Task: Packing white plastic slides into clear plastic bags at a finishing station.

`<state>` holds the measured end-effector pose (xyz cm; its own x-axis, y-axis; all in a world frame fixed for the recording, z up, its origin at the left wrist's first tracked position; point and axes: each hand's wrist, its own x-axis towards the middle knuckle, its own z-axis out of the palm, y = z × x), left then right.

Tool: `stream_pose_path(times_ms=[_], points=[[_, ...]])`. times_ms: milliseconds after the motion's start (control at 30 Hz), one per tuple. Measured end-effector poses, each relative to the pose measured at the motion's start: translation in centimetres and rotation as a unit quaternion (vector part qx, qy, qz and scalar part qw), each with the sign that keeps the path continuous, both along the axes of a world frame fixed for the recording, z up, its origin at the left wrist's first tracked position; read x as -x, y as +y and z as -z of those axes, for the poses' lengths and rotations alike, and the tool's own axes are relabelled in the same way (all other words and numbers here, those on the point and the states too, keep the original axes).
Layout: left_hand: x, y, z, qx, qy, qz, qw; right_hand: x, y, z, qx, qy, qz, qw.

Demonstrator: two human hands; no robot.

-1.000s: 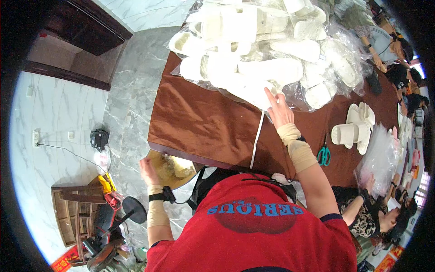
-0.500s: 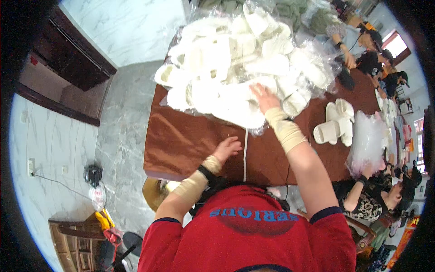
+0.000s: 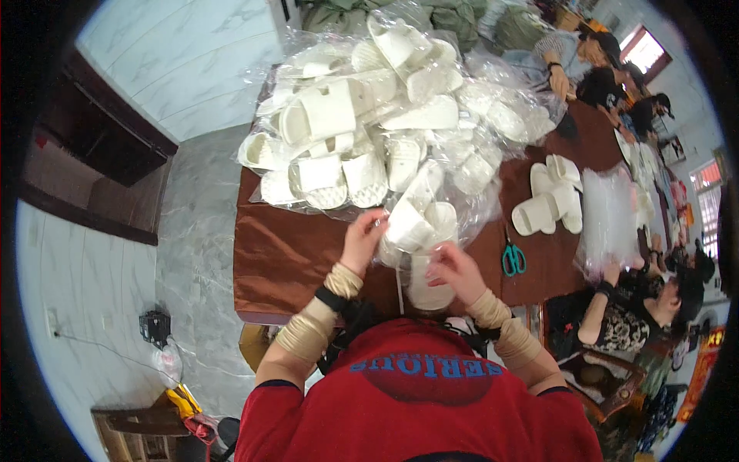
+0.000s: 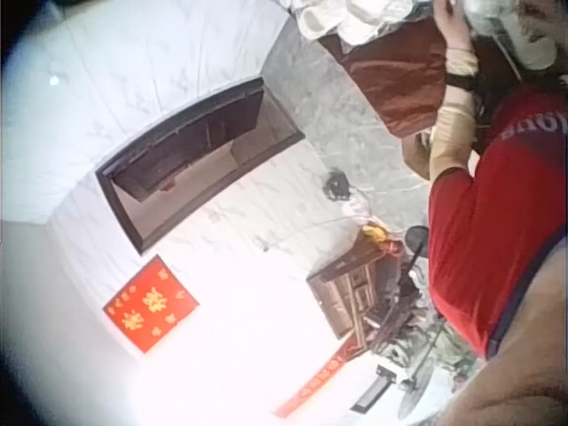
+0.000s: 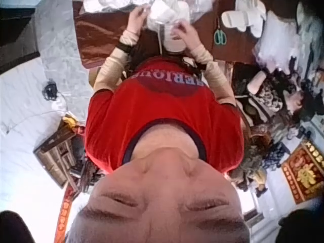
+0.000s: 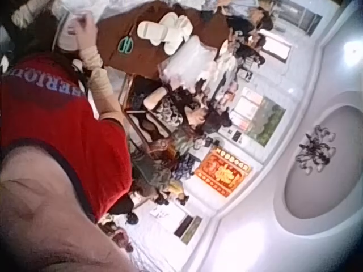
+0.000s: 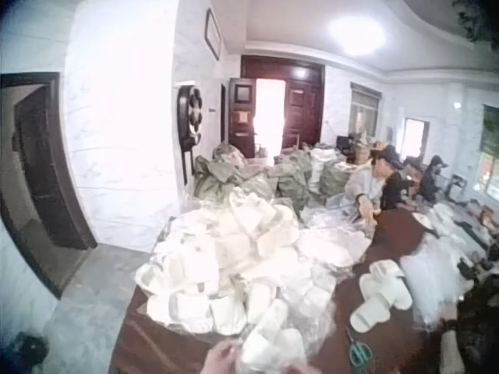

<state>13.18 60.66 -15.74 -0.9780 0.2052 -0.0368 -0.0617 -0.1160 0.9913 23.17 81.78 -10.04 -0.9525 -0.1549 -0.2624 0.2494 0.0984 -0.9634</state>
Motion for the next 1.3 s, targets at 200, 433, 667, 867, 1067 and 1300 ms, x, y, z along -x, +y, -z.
stream_pose_path(times_ms=[200,433,667,867,1067,1300], points=[[4.0,-2.5,3.4,0.305,0.163,-0.13,0.929,-1.4,3.3,0.3,-0.108,-0.037,-0.061,0.992],[-7.5,-5.6,6.5,0.446,0.251,0.005,0.859,-0.1,13.6,3.5,-0.212,0.03,0.241,0.947],[-9.2,-6.5,8.9,0.52,0.253,0.113,0.808,3.2,9.9,11.3,-0.191,-0.007,0.015,0.981],[-9.3,-6.5,9.5,0.509,0.247,0.096,0.819,5.0,7.1,14.8,-0.207,-0.004,0.019,0.978],[-9.7,-6.9,9.8,0.577,0.253,0.098,0.771,4.0,8.1,16.8,-0.252,-0.002,-0.092,0.963],[-8.6,-5.6,7.9,0.558,0.234,0.103,0.79,2.7,12.9,17.3,-0.178,-0.095,0.126,0.971]])
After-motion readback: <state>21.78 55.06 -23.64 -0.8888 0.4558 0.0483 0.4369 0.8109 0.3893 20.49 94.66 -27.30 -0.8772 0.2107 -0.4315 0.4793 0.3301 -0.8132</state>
